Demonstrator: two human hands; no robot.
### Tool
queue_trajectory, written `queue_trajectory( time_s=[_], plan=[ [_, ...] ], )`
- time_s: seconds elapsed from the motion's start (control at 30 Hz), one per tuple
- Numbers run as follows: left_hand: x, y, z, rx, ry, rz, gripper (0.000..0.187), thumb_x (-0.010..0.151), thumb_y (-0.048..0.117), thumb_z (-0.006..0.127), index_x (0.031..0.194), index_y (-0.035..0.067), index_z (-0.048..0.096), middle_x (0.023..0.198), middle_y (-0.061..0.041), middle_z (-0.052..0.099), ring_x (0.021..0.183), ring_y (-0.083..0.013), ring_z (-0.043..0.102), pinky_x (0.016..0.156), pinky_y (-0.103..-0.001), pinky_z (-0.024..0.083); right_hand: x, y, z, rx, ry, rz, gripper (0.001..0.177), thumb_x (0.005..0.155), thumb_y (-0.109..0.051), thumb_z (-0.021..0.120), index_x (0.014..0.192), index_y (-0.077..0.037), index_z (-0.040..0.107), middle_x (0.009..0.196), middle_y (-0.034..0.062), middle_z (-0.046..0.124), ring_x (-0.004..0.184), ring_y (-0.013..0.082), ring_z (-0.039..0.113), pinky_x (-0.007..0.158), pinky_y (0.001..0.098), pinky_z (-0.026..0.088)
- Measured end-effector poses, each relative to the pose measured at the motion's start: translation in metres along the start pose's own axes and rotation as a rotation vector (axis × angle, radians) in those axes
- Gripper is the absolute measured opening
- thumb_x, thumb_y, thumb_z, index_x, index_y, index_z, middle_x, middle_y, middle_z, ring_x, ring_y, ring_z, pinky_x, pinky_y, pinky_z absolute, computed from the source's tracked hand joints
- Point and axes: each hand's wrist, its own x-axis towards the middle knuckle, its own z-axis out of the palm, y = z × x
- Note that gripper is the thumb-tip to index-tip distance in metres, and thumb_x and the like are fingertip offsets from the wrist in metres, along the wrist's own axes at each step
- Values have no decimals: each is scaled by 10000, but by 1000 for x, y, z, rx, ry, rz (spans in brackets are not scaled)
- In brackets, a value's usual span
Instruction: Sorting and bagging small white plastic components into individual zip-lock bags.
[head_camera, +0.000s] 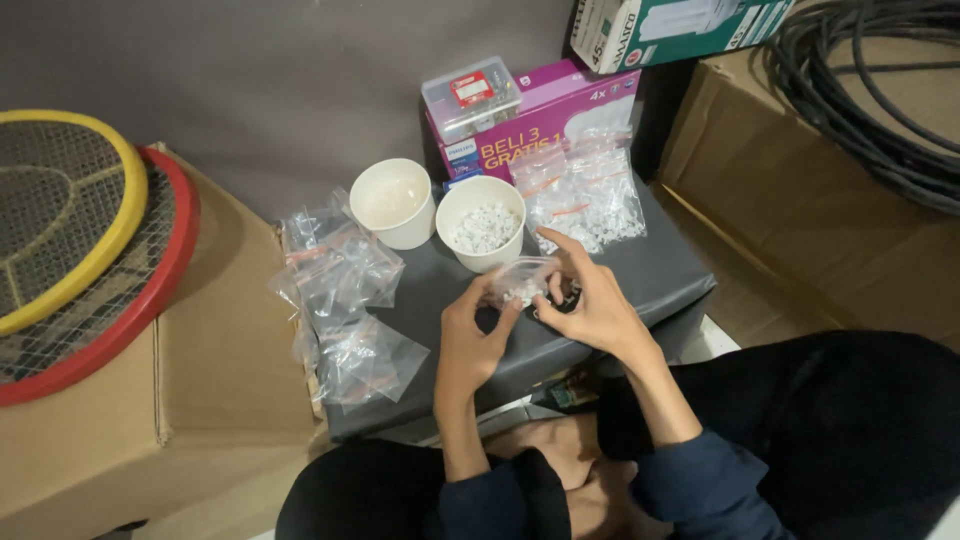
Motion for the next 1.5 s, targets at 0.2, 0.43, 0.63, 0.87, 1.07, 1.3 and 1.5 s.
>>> queue_trajectory(
  time_s=[0.2,0.43,0.63,0.87,1.07,1.3,1.5],
  plan=[
    [3,-10,-2,-49,51,27,315,965,130,721,1259,17,709,918,-220,770,908,-351,755,875,-470,590,6,45,5,274,303,-153,526,944,-73,647,1450,3,527,943,151,694,759,209,656,757,367,543],
    [3,-24,4,-69,114,48,336,985,189,713,1263,1,711,872,-203,768,848,-303,755,838,-449,605,2,51,-4,191,637,-134,374,1054,111,285,1231,56,610,991,202,635,777,250,616,766,369,532],
    [14,-17,-1,-55,97,81,296,1012,164,652,1210,-48,714,913,-259,772,894,-385,765,834,-488,601,14,34,2,58,826,-111,358,888,184,483,1155,25,662,1042,178,556,888,277,576,850,375,527],
    [10,-17,0,-41,75,76,275,1033,172,627,1192,-26,734,897,-218,786,848,-356,767,800,-467,612,11,34,5,35,790,-116,246,960,150,549,1142,17,648,1063,144,549,904,231,572,827,334,530],
    [11,-17,0,-15,72,56,266,1035,162,623,1174,-40,727,892,-248,780,852,-398,768,774,-496,612,12,26,3,23,733,-157,222,1010,126,514,1128,-7,647,1038,125,548,845,229,553,786,343,530],
    [20,-10,0,9,42,13,333,1048,252,595,1164,-26,736,908,-239,789,890,-412,770,793,-520,612,15,31,-3,-89,645,-177,170,996,72,529,1055,5,673,990,161,608,832,318,630,719,393,542],
    [22,-22,1,64,-37,-12,291,1031,269,577,1177,73,734,1032,-21,793,929,-125,734,769,-304,538,10,46,0,-56,598,-118,205,1061,-37,471,1113,-23,669,1083,126,630,861,184,597,724,285,495]
  ],
)
